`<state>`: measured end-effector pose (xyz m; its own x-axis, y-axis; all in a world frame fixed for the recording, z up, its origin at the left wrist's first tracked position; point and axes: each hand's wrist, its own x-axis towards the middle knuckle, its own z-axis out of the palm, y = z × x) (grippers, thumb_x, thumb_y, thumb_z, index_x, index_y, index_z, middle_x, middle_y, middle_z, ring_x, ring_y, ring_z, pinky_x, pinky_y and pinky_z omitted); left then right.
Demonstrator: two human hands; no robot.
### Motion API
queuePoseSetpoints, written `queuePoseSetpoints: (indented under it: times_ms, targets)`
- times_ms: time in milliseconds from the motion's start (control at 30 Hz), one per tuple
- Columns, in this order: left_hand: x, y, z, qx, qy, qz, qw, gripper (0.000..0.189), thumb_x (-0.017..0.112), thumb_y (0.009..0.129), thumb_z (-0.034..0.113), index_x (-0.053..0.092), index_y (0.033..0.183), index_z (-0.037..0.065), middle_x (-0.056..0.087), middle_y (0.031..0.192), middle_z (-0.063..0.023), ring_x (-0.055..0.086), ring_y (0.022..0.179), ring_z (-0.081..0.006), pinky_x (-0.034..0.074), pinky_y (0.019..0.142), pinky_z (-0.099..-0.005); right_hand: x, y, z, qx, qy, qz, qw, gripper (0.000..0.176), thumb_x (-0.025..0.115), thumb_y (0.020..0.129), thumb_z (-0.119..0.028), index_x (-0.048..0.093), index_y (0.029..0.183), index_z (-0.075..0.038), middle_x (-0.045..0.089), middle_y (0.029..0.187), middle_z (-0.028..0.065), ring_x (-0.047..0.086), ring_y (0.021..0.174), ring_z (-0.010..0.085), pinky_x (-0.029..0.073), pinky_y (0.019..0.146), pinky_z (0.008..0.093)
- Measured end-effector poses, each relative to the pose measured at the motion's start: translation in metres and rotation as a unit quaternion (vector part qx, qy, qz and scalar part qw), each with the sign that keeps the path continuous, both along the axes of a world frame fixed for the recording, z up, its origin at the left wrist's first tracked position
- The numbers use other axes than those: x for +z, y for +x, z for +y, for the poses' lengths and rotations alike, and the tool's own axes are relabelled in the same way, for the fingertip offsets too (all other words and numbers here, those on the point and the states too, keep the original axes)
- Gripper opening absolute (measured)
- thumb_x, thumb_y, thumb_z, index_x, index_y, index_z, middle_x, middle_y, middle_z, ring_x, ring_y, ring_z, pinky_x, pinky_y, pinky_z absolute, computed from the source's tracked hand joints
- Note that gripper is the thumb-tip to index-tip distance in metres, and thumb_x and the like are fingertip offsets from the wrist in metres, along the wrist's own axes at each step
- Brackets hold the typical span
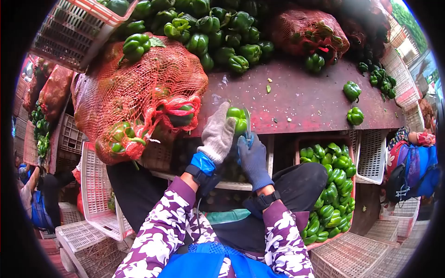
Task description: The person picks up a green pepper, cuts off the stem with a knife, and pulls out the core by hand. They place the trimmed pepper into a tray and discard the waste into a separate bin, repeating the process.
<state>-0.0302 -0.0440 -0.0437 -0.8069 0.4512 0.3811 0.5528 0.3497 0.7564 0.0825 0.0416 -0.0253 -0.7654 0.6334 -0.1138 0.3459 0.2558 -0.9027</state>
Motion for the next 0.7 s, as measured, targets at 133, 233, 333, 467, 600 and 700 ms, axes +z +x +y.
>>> queuePoseSetpoints:
  times_ms: [133,233,333,467,600,700]
  targets:
    - [0.003,0.008,0.003,0.021,-0.005,0.0,1.0,0.055,0.055,0.1,0.044,0.055,0.136,0.003,0.061,0.131,-0.0197,0.057,0.119,-0.0398,0.042,0.106,-0.044,0.011,0.001,-0.006,0.009,0.09,-0.061,0.994,0.027,0.056,0.097,-0.027,0.057,0.103,0.0,0.068,0.085,0.0247,0.067,0.083,0.0443,0.051,0.073,0.0529]
    - [0.004,0.009,0.005,0.03,0.0,-0.006,1.0,0.052,0.059,0.098,0.038,0.054,0.135,0.002,0.06,0.13,-0.02,0.056,0.12,-0.0386,0.042,0.106,-0.0434,0.012,0.0,-0.013,-0.004,0.075,-0.061,0.995,0.027,0.056,0.097,-0.026,0.056,0.105,0.0,0.067,0.087,0.0263,0.066,0.084,0.0454,0.05,0.075,0.054]
    - [0.005,0.012,0.006,0.033,-0.005,-0.003,0.999,0.048,0.061,0.099,0.031,0.052,0.135,0.0,0.058,0.131,-0.0198,0.054,0.123,-0.036,0.041,0.107,-0.0415,0.015,-0.001,-0.011,0.007,0.108,-0.087,0.99,0.028,0.056,0.097,-0.026,0.056,0.102,0.002,0.067,0.086,0.0275,0.066,0.086,0.0455,0.05,0.076,0.0538]
    - [0.001,0.014,0.009,0.036,0.021,-0.029,0.999,0.05,0.062,0.098,0.031,0.051,0.135,0.0,0.056,0.131,-0.0204,0.053,0.123,-0.036,0.039,0.108,-0.0418,0.01,-0.004,-0.007,0.008,-0.014,-0.073,0.997,0.028,0.056,0.096,-0.024,0.058,0.095,0.004,0.066,0.084,0.0287,0.066,0.087,0.0462,0.051,0.077,0.0534]
    - [-0.006,0.009,0.006,0.037,0.032,-0.02,0.999,0.052,0.064,0.095,0.034,0.052,0.134,0.001,0.057,0.129,-0.0221,0.055,0.119,-0.0395,0.043,0.104,-0.0444,0.023,-0.004,-0.003,0.025,-0.063,-0.075,0.995,0.029,0.057,0.094,-0.023,0.06,0.091,0.005,0.066,0.085,0.029,0.066,0.088,0.0468,0.051,0.077,0.0535]
    - [-0.004,0.01,0.006,0.032,0.022,-0.002,0.999,0.053,0.064,0.095,0.034,0.052,0.134,0.0,0.057,0.13,-0.0228,0.054,0.12,-0.0396,0.043,0.105,-0.0446,0.003,-0.009,-0.001,0.029,-0.011,-0.074,0.997,0.029,0.058,0.094,-0.024,0.061,0.091,0.005,0.066,0.087,0.0294,0.065,0.088,0.0471,0.051,0.077,0.0533]
